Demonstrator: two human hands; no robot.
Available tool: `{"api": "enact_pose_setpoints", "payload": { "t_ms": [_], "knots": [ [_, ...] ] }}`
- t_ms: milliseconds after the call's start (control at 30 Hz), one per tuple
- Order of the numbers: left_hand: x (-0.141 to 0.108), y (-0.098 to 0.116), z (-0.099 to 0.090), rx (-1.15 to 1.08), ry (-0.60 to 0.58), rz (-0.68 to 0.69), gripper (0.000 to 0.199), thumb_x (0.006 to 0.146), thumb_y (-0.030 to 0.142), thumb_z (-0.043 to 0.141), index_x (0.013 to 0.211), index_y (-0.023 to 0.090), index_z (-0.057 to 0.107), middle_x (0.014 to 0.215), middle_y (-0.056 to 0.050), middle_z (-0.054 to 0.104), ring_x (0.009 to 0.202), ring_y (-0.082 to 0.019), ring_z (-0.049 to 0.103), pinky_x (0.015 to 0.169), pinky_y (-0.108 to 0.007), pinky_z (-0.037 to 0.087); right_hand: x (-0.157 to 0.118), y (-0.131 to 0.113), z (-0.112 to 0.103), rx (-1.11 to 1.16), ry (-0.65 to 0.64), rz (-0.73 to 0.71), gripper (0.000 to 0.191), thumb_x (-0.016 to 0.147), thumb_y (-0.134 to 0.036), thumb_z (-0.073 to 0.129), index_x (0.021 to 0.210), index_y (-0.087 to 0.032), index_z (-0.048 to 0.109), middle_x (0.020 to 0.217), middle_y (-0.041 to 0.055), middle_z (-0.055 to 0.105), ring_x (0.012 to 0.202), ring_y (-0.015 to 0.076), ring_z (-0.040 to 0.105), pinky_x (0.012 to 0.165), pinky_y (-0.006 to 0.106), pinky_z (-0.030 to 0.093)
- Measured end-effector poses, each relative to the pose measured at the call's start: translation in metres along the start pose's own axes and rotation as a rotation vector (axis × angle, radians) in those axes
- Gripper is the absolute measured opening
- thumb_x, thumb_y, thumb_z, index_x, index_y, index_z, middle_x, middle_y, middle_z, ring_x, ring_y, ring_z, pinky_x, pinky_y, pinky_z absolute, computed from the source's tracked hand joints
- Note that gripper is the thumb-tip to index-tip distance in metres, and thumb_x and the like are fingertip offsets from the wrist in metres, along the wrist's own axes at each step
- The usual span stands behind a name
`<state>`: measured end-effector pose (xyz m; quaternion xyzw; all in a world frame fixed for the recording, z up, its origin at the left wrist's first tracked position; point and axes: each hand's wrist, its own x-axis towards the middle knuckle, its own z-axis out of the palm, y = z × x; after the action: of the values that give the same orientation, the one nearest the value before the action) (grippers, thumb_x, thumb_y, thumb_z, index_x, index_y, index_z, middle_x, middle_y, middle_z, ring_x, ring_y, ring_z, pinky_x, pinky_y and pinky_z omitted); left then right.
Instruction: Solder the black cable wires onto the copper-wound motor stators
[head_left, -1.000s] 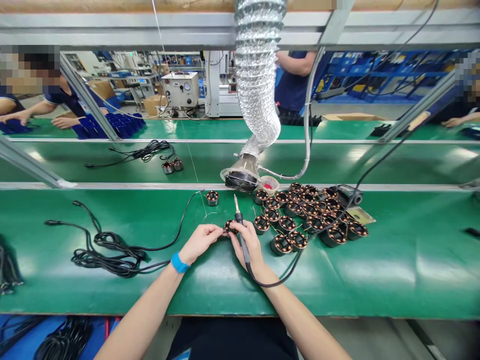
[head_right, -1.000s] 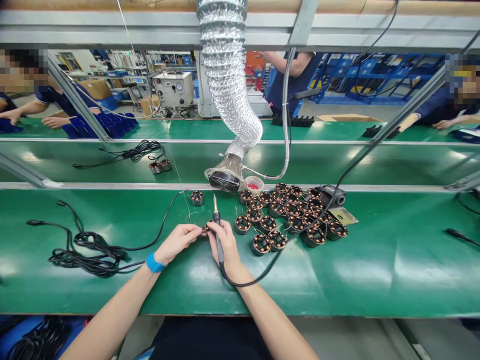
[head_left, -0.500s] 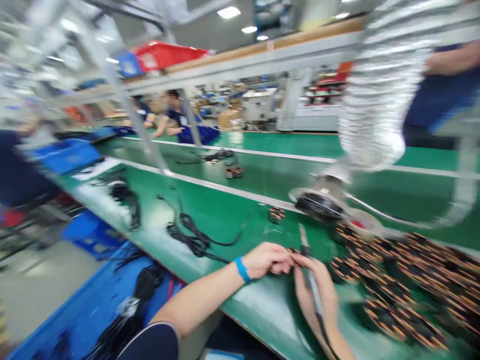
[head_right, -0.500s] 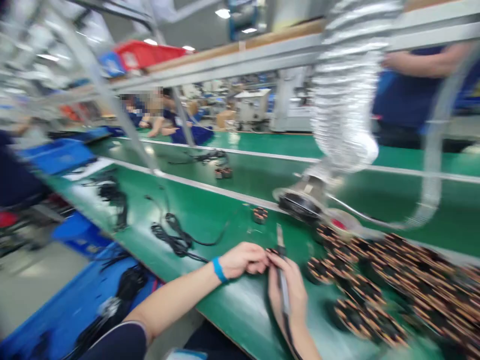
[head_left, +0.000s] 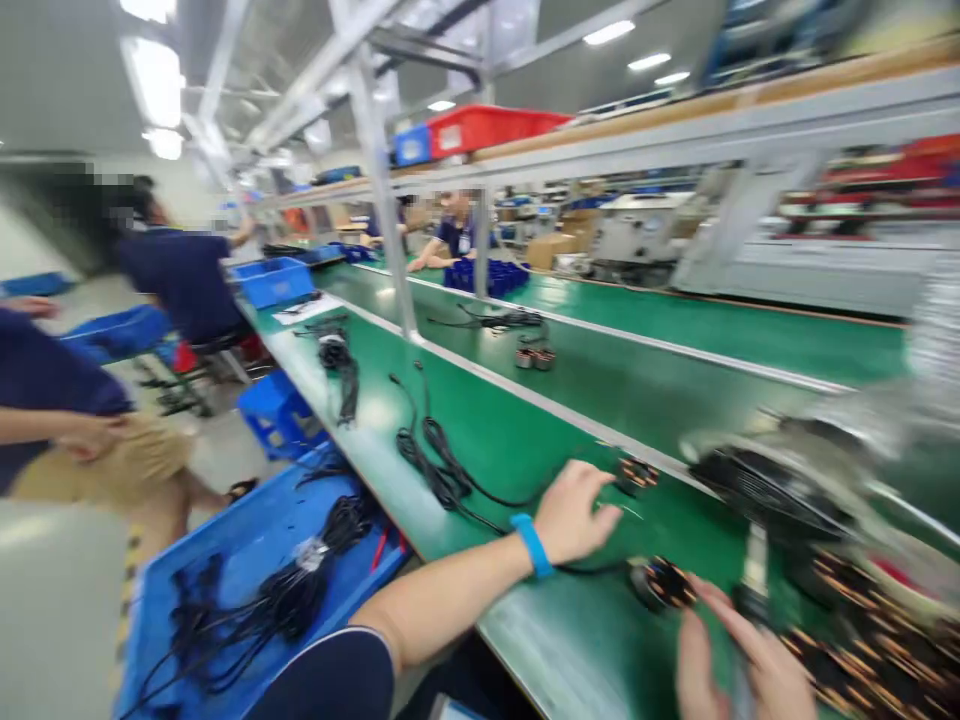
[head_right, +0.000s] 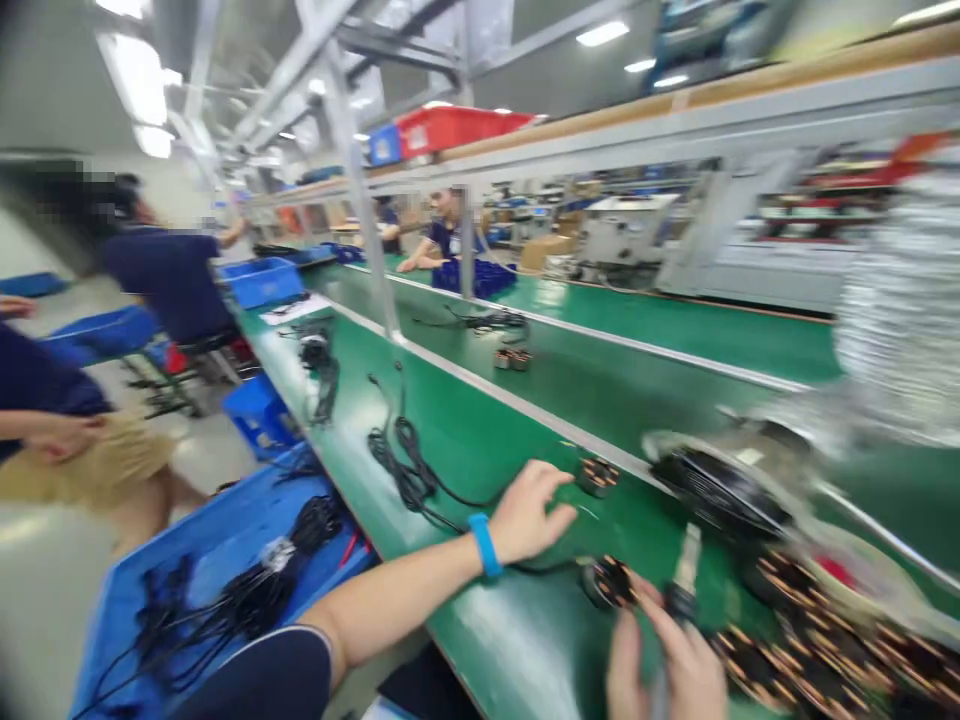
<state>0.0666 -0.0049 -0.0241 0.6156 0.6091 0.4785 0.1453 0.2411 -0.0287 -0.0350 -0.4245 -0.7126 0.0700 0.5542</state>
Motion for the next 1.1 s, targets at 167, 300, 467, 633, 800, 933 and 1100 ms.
{"api": "enact_pose_setpoints", "payload": {
  "t_ms": [167,300,467,633,800,933,1100],
  "knots": [
    [-0.002,-0.004,0.004,-0.030,-0.206,-0.033,0.022,0.092,0.020,0.050,0.093,0.015,0.071,0.089,-0.008,0.068,0.087,-0.019,0.062,0.086,-0.033,0.047,-0.011,-0.006,-0.026,-0.101,0.087,-0.080,0.028,0.090,-0.019,0.058,0.118,-0.019,0.060,0.108,0.0109,0.070,0.098,0.0235,0.068,0.087,0.041,0.054],
    [-0.006,0.008,-0.002,-0.036,-0.144,-0.003,0.025,0.094,0.025,0.049,0.083,0.016,0.070,0.089,-0.008,0.064,0.088,-0.018,0.060,0.083,-0.032,0.047,-0.011,-0.007,-0.031,-0.066,0.126,-0.052,0.033,0.088,-0.010,0.057,0.119,-0.020,0.059,0.109,0.0096,0.069,0.102,0.0219,0.067,0.088,0.040,0.056],
    [-0.015,0.034,-0.021,-0.145,0.056,0.030,0.025,0.096,0.029,0.046,0.087,0.017,0.066,0.102,-0.010,0.061,0.107,-0.022,0.057,0.089,-0.033,0.048,-0.010,-0.009,-0.040,-0.032,0.156,-0.071,0.039,0.086,-0.005,0.057,0.121,-0.022,0.057,0.109,0.0102,0.068,0.104,0.0220,0.066,0.089,0.040,0.057],
    [-0.027,0.062,-0.027,-0.061,-0.285,0.084,0.027,0.099,0.033,0.041,0.103,0.019,0.064,0.077,-0.004,0.067,0.064,-0.015,0.060,0.066,-0.027,0.045,-0.009,-0.009,-0.044,-0.046,0.192,-0.058,0.040,0.086,-0.003,0.056,0.122,-0.022,0.056,0.109,0.0105,0.068,0.104,0.0222,0.066,0.088,0.041,0.058],
    [-0.016,0.080,-0.015,0.428,-0.537,0.298,0.028,0.099,0.035,0.042,0.103,0.021,0.065,0.080,-0.006,0.070,0.072,-0.019,0.065,0.066,-0.028,0.039,-0.011,-0.008,-0.046,-0.045,0.244,-0.072,0.046,0.083,0.000,0.059,0.123,-0.021,0.055,0.108,0.0109,0.069,0.105,0.0228,0.065,0.089,0.043,0.057],
    [-0.002,0.085,-0.002,0.678,-0.620,0.417,0.042,0.101,0.044,0.032,0.099,0.019,0.066,0.094,-0.010,0.067,0.076,-0.021,0.066,0.063,-0.028,0.039,-0.012,-0.008,-0.047,-0.048,0.271,-0.067,0.046,0.083,0.000,0.059,0.123,-0.022,0.055,0.107,0.0103,0.069,0.104,0.0231,0.065,0.087,0.044,0.058],
    [0.005,0.080,0.006,0.765,-0.737,0.465,0.055,0.082,0.062,0.060,0.115,0.018,0.060,0.101,-0.012,0.063,0.078,-0.025,0.067,0.065,-0.030,0.045,-0.011,-0.010,-0.050,-0.044,0.281,-0.064,0.047,0.083,0.000,0.059,0.124,-0.022,0.055,0.105,0.0102,0.069,0.101,0.0228,0.066,0.084,0.042,0.059]
  ]
}}
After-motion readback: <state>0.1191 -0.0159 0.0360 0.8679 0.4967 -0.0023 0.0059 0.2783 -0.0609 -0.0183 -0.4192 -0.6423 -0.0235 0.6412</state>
